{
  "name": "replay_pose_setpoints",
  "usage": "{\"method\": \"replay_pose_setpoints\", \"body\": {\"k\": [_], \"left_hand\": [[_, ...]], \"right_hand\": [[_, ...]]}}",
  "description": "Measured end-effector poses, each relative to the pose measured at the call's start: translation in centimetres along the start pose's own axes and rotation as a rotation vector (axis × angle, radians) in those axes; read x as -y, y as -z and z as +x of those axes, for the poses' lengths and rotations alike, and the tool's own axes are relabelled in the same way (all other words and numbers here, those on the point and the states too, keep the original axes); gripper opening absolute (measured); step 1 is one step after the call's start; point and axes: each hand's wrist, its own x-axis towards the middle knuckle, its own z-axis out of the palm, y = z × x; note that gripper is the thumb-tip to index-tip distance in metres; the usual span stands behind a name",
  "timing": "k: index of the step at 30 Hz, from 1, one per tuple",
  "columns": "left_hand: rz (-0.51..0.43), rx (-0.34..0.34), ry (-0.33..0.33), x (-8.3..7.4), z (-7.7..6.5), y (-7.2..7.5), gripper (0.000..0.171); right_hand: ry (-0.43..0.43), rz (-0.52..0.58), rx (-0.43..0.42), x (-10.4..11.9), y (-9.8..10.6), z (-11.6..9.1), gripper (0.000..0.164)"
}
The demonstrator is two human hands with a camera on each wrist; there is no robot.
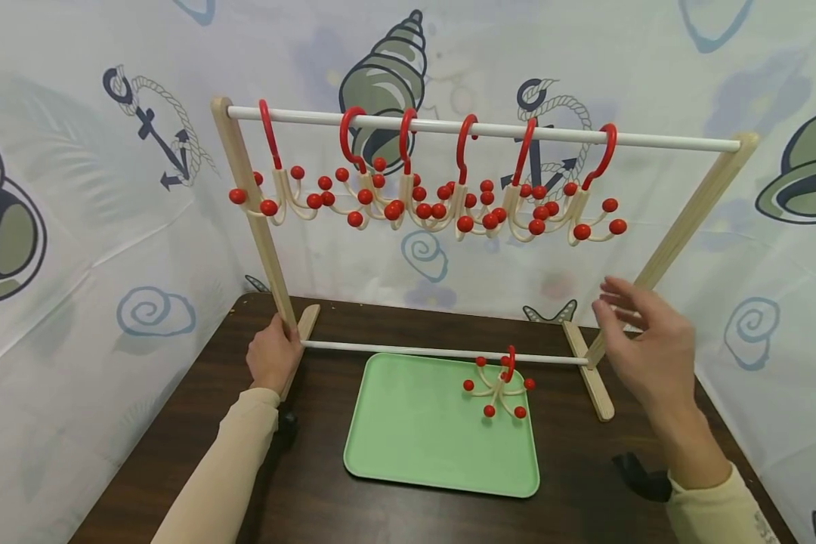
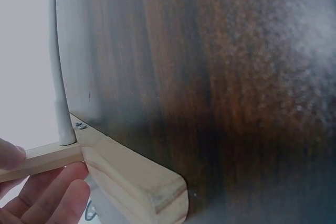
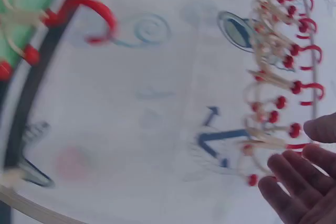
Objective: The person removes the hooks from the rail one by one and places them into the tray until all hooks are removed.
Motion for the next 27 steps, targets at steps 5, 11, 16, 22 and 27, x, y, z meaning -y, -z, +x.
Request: {"method": "replay_pose_setpoints", "body": {"k": [5,11,16,22,27], "left_hand": [[-0.01,0.01,0.016,0.0,-0.1,0.2,0.017],[-0.014,0.002,0.018,-0.1,-0.2,0.4,0.016],[-0.013,0.011,0.012,-0.5,-0.2,0.4,0.017],[-0.018,0.0,0.008,-0.7,-0.2,0.5,0.017],[-0.015,0.004,0.017,-0.6,-0.3,0.6,0.017]], "right_hand": [[0.021,-0.078,-0.017,1.3,1.0,5.0,0.036],[0.047,-0.17,0.09,1.2,0.5,10.3,0.045],[-0.059,-0.22,0.245,0.5,0.1,13.0,0.052],[-0.143,-0.216,0.379,0.0,-0.5,14.4,0.054],[-0.175,-0.192,0.414,0.0,-1.1,14.6,0.054]]}}
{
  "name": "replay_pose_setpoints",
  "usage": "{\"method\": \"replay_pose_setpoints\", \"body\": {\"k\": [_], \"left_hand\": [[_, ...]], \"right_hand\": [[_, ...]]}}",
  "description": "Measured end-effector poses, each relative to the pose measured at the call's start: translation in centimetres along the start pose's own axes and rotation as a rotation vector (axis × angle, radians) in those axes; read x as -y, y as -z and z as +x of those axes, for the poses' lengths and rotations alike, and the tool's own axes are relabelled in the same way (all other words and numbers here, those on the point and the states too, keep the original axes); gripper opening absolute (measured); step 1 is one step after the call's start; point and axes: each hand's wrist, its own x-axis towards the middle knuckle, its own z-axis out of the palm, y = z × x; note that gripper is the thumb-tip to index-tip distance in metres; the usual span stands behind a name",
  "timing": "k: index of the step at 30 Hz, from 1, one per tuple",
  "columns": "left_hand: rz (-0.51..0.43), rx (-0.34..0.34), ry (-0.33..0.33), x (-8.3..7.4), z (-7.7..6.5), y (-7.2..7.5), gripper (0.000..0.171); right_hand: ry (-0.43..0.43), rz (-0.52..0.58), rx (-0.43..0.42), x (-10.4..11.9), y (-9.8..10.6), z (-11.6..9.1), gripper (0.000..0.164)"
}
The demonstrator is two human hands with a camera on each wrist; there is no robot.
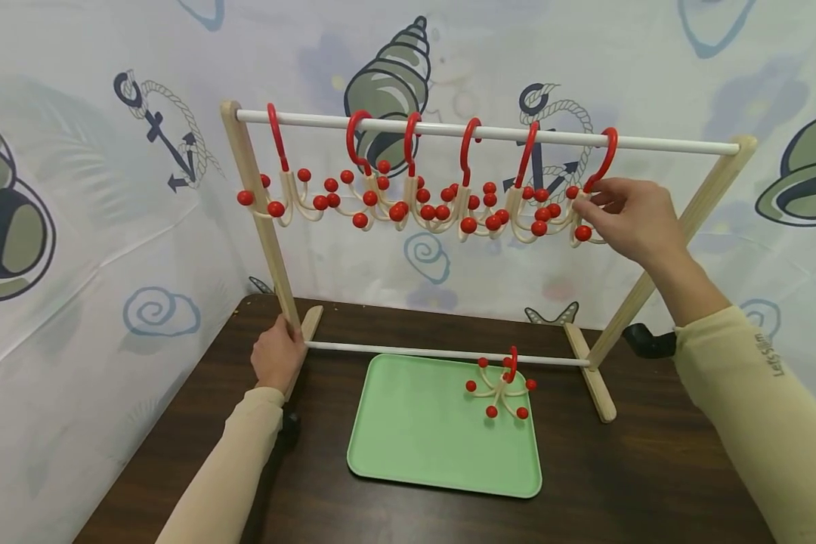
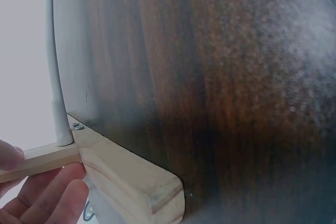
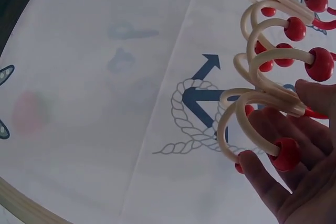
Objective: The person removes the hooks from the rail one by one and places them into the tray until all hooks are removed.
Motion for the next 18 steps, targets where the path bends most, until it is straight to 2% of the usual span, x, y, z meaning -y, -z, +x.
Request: {"method": "replay_pose_setpoints", "body": {"k": [8,14,18], "left_hand": [[0.009,0.016,0.009,0.2,0.0,-0.2,0.018],[0.009,0.012,0.003,0.1,0.1,-0.1,0.018],[0.008,0.008,-0.002,0.1,0.1,-0.1,0.019]], "right_hand": [[-0.045,0.046,0.011,-0.2,-0.3,0.1,0.05],[-0.007,0.051,-0.052,-0.5,0.4,0.2,0.046],[-0.014,0.059,-0.074,-0.6,1.3,0.2,0.047]]}}
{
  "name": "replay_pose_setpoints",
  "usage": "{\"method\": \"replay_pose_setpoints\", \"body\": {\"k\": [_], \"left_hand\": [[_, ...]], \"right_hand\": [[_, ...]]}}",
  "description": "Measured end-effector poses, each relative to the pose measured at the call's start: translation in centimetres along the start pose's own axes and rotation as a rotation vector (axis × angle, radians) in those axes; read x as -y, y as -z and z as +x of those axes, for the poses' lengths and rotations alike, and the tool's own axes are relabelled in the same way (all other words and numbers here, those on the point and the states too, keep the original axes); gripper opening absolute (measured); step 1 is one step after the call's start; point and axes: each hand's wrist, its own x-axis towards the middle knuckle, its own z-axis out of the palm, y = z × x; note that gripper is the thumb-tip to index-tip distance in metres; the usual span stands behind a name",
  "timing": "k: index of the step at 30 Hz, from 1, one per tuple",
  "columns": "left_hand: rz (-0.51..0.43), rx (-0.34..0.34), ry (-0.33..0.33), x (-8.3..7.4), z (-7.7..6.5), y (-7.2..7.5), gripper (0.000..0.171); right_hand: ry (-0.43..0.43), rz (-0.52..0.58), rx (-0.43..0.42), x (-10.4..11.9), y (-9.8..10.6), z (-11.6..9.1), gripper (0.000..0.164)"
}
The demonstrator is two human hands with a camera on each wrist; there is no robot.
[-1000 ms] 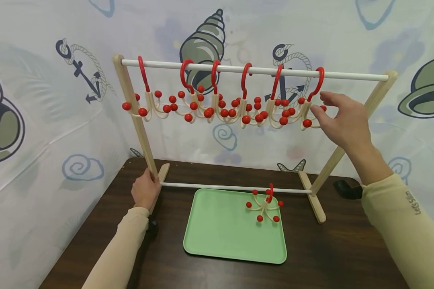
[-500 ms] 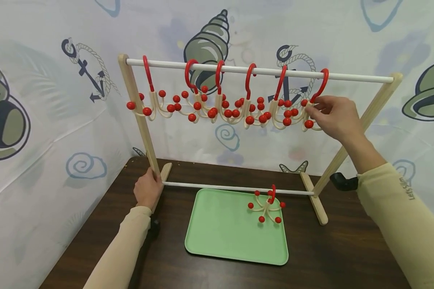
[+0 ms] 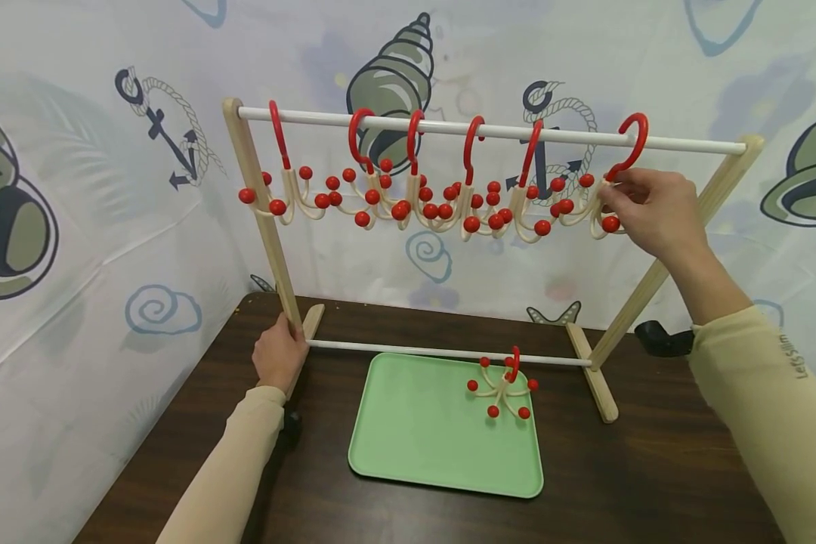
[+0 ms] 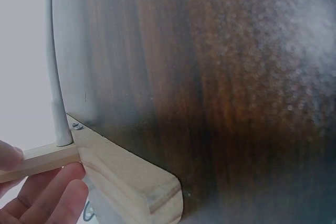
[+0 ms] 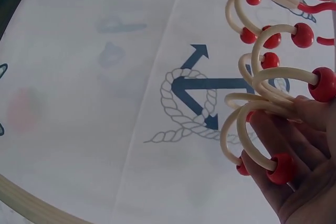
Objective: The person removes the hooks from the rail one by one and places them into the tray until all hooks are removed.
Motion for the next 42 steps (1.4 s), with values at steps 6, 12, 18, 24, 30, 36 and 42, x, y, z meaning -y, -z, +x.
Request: {"method": "replay_pose_setpoints", "body": {"k": [6,12,18,24,30,36,42], "left_hand": [[-0.002,-0.002,-0.002,0.3,-0.1,-0.3,0.019],[0.007,0.002,-0.003,0.5,0.3,-0.5,0.021],[0.014,0.015,0.003,0.4,0.4,-0.5,0.023],[0.012,0.013,-0.003,0.4,0.5,-0.7,0.022],[0.011,0.013,0.003,0.2,0.4,-0.7,0.023],[0.011,0.006,0.006,0.2,0.5,-0.9,0.021],[0.013,-0.005,0.01,0.3,0.5,-0.8,0.019]], "right_hand": [[-0.066,0.011,-0.014,-0.2,1.5,-0.3,0.055],[-0.106,0.007,-0.067,-1.1,2.9,-1.7,0.056],[-0.118,0.067,-0.103,-2.4,2.8,-5.0,0.053],[-0.093,0.037,-0.112,-3.7,0.4,-10.4,0.045],[-0.035,0.079,-0.061,-5.0,-4.2,-16.2,0.028],[-0.142,0.141,0.047,-5.9,-8.7,-21.4,0.023],[-0.22,0.246,0.05,-6.5,-12.3,-25.0,0.019]]}}
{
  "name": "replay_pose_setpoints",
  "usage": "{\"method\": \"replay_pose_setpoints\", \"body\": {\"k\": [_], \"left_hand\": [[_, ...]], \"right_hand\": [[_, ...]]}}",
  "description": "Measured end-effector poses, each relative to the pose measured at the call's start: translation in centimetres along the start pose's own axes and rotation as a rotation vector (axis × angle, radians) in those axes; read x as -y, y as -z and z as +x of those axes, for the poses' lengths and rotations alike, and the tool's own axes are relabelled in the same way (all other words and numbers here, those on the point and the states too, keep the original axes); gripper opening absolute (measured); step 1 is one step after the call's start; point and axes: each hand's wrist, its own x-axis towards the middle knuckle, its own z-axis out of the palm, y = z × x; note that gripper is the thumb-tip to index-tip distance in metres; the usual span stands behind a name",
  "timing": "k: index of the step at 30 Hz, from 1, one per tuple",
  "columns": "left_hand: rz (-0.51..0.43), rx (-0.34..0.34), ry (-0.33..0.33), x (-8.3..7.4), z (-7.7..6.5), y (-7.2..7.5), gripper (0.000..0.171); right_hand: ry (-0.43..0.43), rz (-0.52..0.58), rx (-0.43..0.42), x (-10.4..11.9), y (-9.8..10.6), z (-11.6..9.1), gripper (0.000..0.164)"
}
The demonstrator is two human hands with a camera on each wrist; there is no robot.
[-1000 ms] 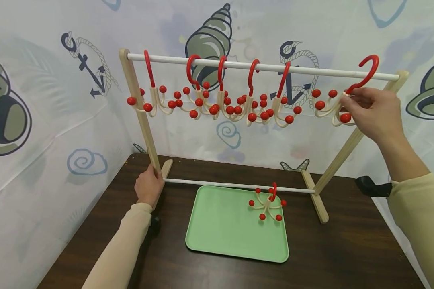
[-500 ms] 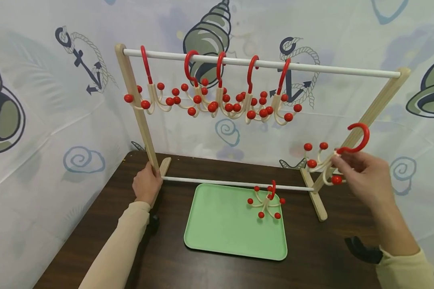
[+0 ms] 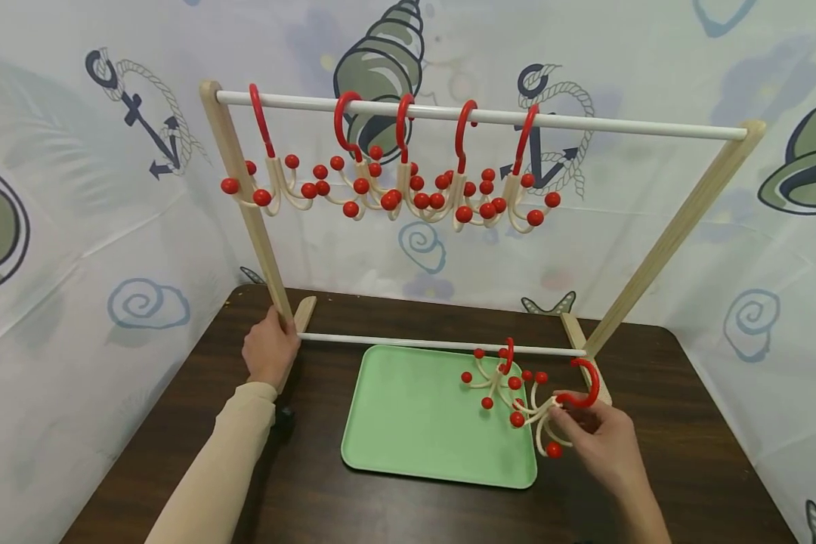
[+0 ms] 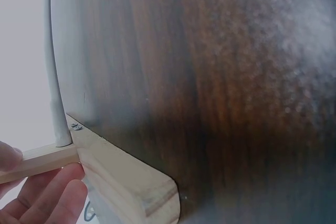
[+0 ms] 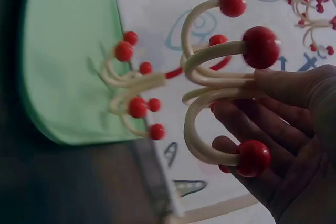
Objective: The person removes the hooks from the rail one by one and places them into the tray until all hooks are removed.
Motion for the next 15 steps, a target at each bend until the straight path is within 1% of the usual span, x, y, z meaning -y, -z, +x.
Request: {"method": "replay_pose_setpoints", "body": {"k": [4,7,11,13,15], "left_hand": [[-0.01,-0.009,-0.001,-0.1,0.0,0.2,0.02],[-0.017,-0.007,-0.007,-0.2,0.0,0.2,0.022],[-0.01,0.0,-0.006,-0.2,0.0,0.1,0.02],[-0.007,0.0,-0.003,-0.2,-0.1,0.1,0.019],[-0.007,-0.003,-0.001,-0.2,-0.1,0.1,0.019]], "right_hand": [[-0.047,0.047,-0.016,-0.4,-2.2,-1.5,0.019],[-0.114,0.058,-0.004,-0.5,-3.7,-2.3,0.02],[-0.185,0.022,0.039,-0.5,-5.4,-3.0,0.022],[-0.187,-0.012,0.061,-0.4,-6.0,-3.2,0.023],[-0.172,-0.051,0.076,-0.3,-6.4,-3.3,0.024]]}}
